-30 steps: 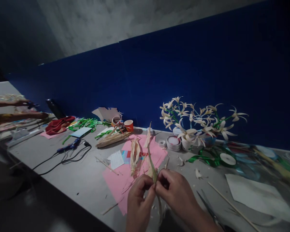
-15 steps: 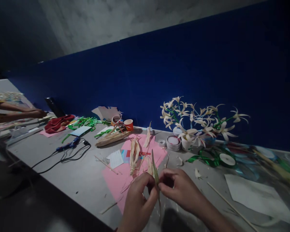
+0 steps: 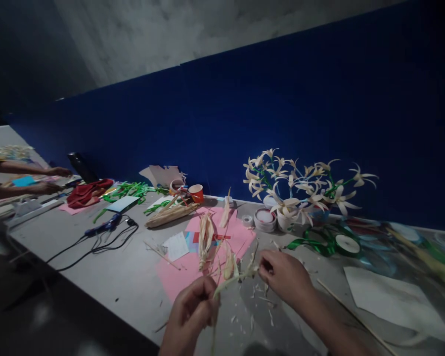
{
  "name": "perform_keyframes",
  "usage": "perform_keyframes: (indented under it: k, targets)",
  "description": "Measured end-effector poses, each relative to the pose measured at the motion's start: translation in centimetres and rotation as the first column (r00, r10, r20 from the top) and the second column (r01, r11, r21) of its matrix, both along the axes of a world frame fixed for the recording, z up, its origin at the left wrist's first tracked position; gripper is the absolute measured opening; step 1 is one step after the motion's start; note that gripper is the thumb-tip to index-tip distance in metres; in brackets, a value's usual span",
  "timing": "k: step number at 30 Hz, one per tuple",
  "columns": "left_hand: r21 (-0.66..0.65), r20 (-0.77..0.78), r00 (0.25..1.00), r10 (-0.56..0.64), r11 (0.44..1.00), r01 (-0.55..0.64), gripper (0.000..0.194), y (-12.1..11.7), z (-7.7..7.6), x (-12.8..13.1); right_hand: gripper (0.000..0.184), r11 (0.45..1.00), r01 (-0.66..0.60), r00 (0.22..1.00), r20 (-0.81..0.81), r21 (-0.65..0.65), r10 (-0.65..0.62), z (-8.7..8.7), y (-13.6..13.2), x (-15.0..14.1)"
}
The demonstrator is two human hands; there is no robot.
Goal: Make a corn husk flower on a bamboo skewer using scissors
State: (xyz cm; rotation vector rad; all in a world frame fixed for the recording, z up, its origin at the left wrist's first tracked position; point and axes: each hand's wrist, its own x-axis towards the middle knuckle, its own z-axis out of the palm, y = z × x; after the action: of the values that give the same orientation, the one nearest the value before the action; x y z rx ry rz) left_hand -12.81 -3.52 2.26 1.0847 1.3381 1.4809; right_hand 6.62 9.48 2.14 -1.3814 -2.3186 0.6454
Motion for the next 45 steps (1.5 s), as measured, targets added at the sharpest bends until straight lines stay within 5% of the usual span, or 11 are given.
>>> perform_keyframes:
  k: [6, 8, 13, 15, 17, 19, 23, 26, 28, 34, 45]
  targets:
    - [0.153, -0.177, 0.927, 0.331, 0.940, -0.306, 0.022, 0.3, 0.1, -4.4, 0.017, 0.962, 0.029, 0.995, -0.089, -0.270, -0.055, -2.1, 1.6, 2.3]
    - [0.177, -0.296, 0.891, 0.343, 0.937, -0.302, 0.018, 1.9, -0.2, -4.7, 0.019, 0.913, -0.022, 0.980, -0.189, -0.408, -0.061, -2.3, 1.4, 2.6]
    - [0.233, -0.521, 0.812, 0.264, 0.959, -0.163, 0.020, 6.1, -0.9, -1.7, 0.019, 0.757, -0.187, 0.898, -0.421, -0.626, -0.126, -1.0, -0.6, 3.0]
    - [0.313, -0.616, 0.760, 0.208, 0.950, -0.006, 0.027, 6.3, -0.4, 0.5, 0.014, 0.716, -0.241, 0.862, -0.484, -0.655, -0.153, -0.2, -1.7, 3.4]
    - [0.394, -0.847, 0.503, 0.169, 0.836, 0.382, 0.033, 6.0, 0.6, 2.6, 0.011, 0.687, -0.272, 0.842, -0.512, -0.674, -0.169, 0.4, -2.8, 4.0]
    - [0.399, -0.898, 0.386, 0.211, 0.760, 0.512, 0.024, 5.6, 1.6, 4.3, 0.012, 0.670, -0.281, 0.843, -0.510, -0.688, -0.171, 0.9, -3.6, 4.8]
    - [0.426, -0.873, 0.454, 0.179, 0.735, 0.528, 0.016, 5.4, 2.4, 6.5, 0.020, 0.749, -0.218, 0.856, -0.491, -0.625, -0.161, 1.9, -5.2, 7.0]
    - [0.385, -0.869, 0.482, 0.111, 0.764, 0.518, 0.014, 5.3, 2.2, 7.7, 0.016, 0.934, -0.092, 0.916, -0.396, -0.346, -0.057, 2.8, -6.5, 8.4]
    - [0.369, -0.859, 0.509, 0.063, 0.765, 0.528, 0.014, 5.3, 2.1, 8.5, 0.009, 0.991, -0.053, 0.962, -0.274, -0.122, 0.017, 3.2, -7.3, 9.0]
    - [0.381, -0.792, 0.609, -0.030, 0.755, 0.534, 0.013, 5.1, 1.6, 10.4, 0.020, 1.000, -0.003, 0.992, -0.128, -0.015, 0.001, 2.5, -8.5, 10.6]
    - [0.233, -0.843, 0.510, -0.171, 0.738, 0.633, 0.027, 4.2, 0.5, 11.1, 0.016, 0.997, -0.061, 0.998, -0.005, 0.055, 0.062, 2.0, -10.2, 12.9]
